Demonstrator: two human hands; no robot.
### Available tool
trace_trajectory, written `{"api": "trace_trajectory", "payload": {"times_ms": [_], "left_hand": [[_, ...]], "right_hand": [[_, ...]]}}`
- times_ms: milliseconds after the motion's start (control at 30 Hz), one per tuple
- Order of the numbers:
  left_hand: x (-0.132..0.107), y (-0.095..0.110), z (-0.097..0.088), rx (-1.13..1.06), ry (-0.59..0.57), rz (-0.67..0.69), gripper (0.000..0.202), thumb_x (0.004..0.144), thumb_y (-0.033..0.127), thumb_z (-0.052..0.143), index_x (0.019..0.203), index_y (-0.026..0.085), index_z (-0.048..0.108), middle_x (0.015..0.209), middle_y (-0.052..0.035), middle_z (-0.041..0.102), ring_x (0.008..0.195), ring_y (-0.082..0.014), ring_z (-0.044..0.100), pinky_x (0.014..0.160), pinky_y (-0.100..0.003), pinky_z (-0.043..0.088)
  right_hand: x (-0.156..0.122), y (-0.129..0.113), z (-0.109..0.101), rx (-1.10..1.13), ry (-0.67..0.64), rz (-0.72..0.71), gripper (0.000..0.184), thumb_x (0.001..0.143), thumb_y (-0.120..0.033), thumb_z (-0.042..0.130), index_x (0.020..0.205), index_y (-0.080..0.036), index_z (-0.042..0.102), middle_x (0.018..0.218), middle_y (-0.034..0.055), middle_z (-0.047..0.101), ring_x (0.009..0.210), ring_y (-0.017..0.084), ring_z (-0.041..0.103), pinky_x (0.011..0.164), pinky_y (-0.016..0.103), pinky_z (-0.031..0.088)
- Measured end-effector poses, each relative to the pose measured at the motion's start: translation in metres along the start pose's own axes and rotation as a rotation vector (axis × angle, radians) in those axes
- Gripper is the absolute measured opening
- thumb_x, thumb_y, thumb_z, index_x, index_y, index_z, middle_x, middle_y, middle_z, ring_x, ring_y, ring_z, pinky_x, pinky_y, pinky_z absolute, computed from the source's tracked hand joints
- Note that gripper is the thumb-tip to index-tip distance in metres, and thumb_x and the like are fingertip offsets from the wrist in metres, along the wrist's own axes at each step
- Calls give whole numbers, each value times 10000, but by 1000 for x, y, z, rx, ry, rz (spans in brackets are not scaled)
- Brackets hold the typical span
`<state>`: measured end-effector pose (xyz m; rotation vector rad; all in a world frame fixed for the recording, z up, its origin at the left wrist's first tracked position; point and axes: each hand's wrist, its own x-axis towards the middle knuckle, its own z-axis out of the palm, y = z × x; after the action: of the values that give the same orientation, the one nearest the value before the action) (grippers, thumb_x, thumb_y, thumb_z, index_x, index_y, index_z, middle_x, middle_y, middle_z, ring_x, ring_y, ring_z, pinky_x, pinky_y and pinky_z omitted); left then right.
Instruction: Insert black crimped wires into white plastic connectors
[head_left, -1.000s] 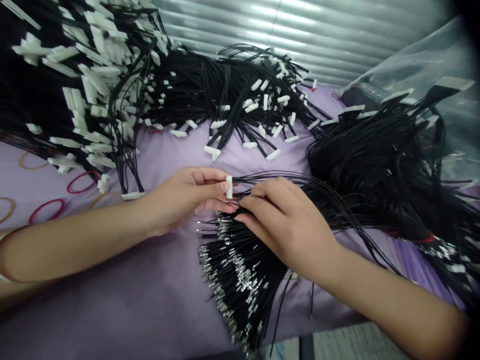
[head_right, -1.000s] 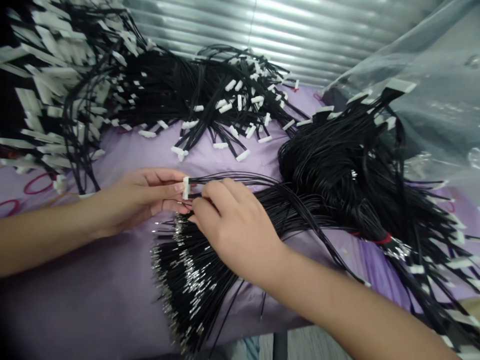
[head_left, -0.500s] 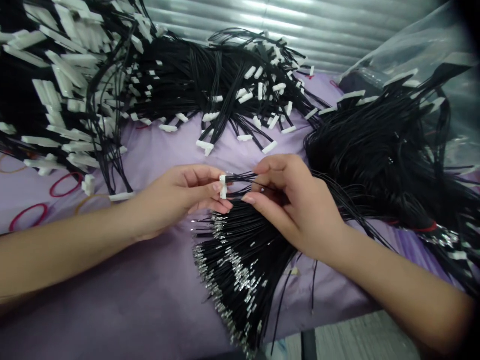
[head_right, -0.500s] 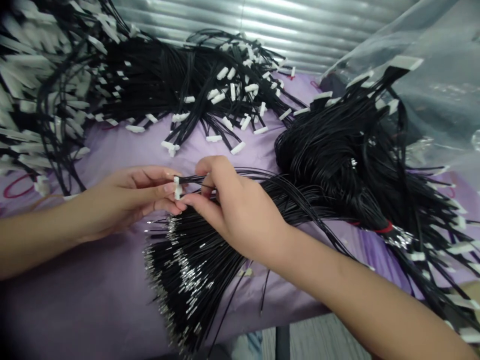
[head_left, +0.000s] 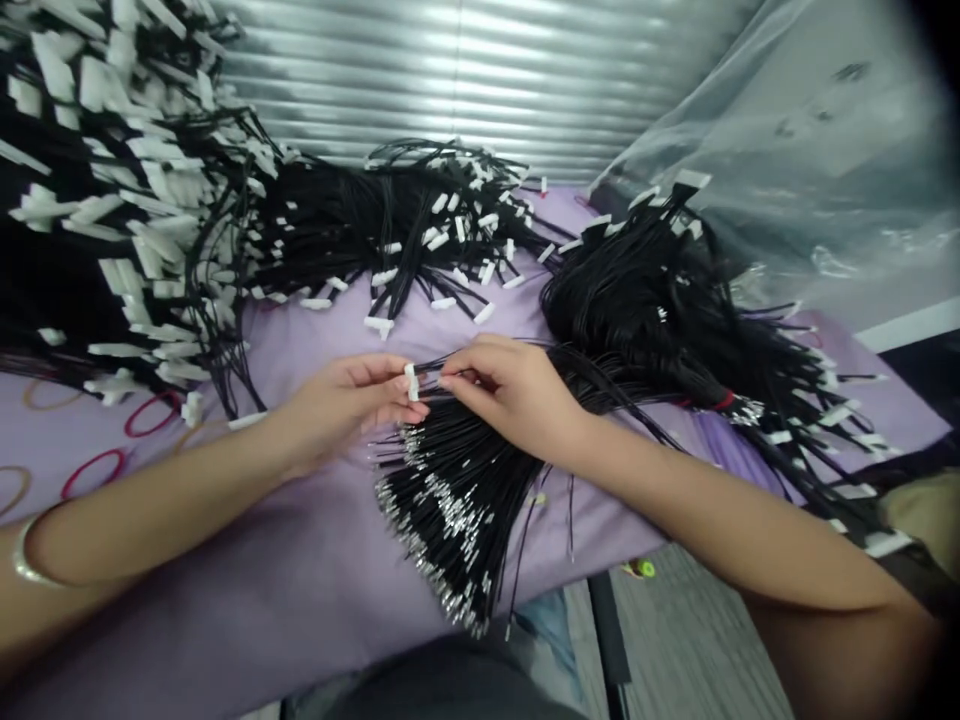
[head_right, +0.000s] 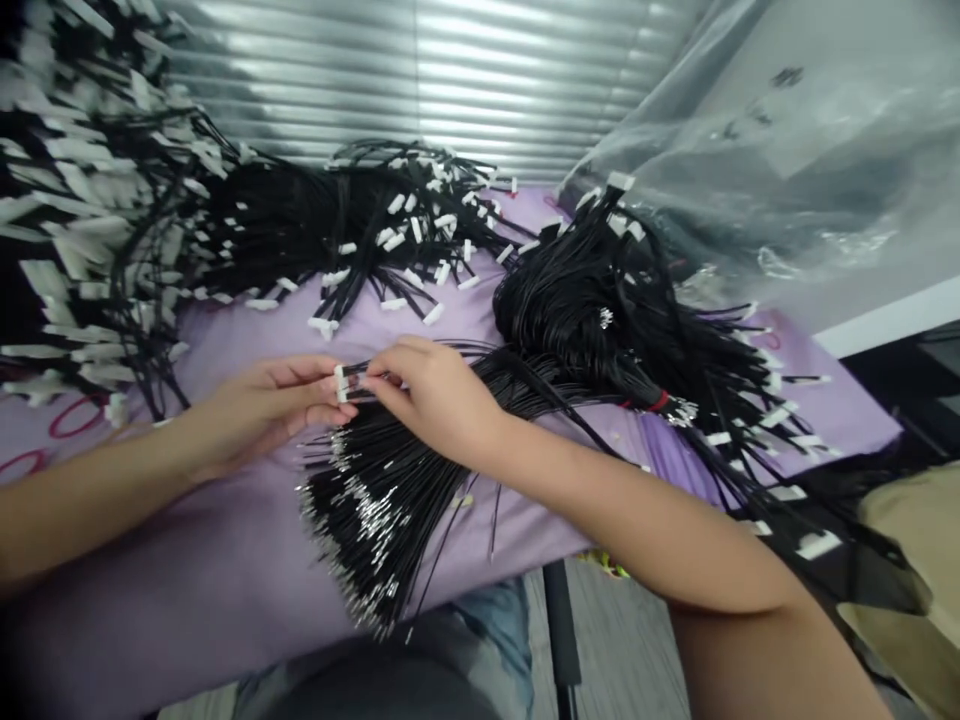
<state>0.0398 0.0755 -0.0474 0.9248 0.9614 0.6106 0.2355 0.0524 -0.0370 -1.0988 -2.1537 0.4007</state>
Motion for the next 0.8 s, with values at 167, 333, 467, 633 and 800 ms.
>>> {"api": "trace_trajectory", "payload": {"times_ms": [167,333,467,633,800], "left_hand": [[-1,1,1,4,-15,-4,154,706,181,680,836,114,633,776,-11,665,655,-74,644,663,-170,542],[-2,1,-2,-19,-29,-66,134,711,189,678,821,122,640,748,-7,674,645,-80,657,649,-164,549],[-2,2,-5,-2,-66,-82,104,742,197,656,829,141,655,758,-2,688,665,-83,667,661,-157,553],[1,2,-6,-16,-95,-107,98,748,199,652,833,153,668,767,-4,700,680,-82,670,656,-144,557],[0,3,-5,8,-90,-108,105,755,205,646,840,147,665,741,-11,702,669,-86,669,651,-150,560]], "right_hand": [[0,-1,6,-50,48,12,85,809,-134,544,776,-112,620,690,2,541,634,76,461,597,191,363],[0,0,9,-20,37,57,71,791,-103,543,772,-98,611,697,10,540,640,70,472,599,182,376],[-2,1,9,-22,20,30,73,795,-102,545,760,-88,607,693,13,544,656,72,475,623,186,386],[-5,1,7,-37,-13,5,126,837,-123,505,787,-71,608,734,41,552,684,91,484,628,211,404],[-8,1,7,-61,-28,-23,136,845,-129,495,808,-65,610,752,53,552,685,101,494,624,224,422]]}}
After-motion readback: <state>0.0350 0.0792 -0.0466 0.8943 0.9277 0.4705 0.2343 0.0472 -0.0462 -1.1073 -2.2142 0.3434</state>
